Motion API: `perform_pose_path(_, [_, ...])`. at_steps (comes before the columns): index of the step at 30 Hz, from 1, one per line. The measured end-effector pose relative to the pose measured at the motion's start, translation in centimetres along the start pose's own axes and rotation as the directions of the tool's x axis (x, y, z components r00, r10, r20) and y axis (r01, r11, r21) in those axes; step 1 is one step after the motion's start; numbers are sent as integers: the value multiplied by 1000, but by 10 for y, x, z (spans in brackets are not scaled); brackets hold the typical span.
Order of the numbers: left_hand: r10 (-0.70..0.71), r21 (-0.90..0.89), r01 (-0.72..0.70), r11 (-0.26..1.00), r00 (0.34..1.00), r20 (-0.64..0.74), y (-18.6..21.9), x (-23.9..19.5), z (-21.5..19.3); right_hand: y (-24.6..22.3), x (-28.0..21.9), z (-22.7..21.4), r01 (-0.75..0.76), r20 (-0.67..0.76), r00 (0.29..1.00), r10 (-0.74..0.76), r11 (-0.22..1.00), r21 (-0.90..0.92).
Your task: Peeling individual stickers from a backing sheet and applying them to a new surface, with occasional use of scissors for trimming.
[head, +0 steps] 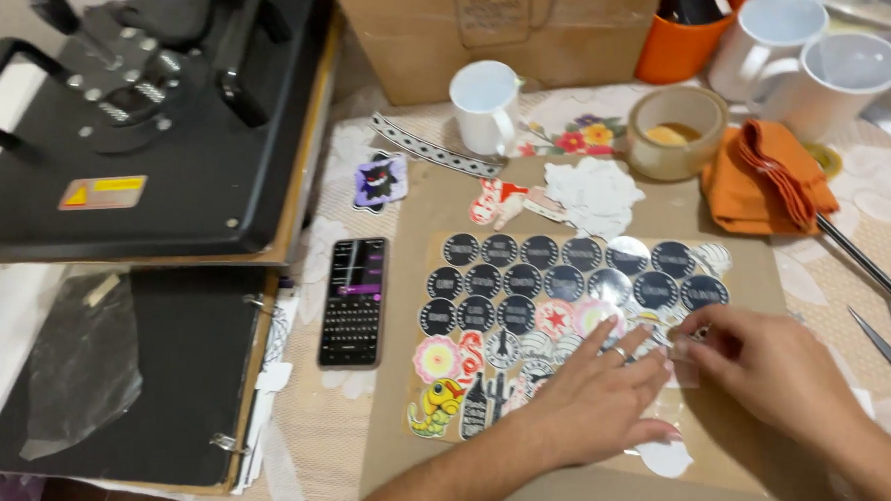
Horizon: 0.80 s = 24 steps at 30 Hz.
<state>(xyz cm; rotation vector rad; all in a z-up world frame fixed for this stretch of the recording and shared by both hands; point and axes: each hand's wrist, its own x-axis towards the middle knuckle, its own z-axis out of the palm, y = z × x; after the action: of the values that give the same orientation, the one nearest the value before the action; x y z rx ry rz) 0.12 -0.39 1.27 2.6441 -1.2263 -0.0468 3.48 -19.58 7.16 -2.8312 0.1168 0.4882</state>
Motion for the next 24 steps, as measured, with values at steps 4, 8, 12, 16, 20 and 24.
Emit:
perform_pose_path(4, [23,-51,-28,998,995,-100,-5,-5,-3,-55,50,-25,331,-201,941,-271,860,389])
perform_pose_path(8, [11,-178,-38,983,988,-151,-12,-11,-3,-138,127,-38,23,89,979,-185,530,848])
perform_pose_path(12, [-60,-248,-82,965,855,-516,-27,-16,-16,-168,238,-17,-157,166,982,-86,106,982])
perform_pose_path(16, [-368,-468,67,881,717,-592,-61,-23,-51,-170,274,-11,-43,27,998,62,289,956])
perform_pose_path(20, [-554,-395,393,830,658,-510,-122,-12,-69,-168,274,0,362,-378,921,-95,570,738])
perform_pose_path(24, [-696,-445,537,717,517,-499,-162,30,-109,-168,266,-1,338,-378,925,-46,557,759])
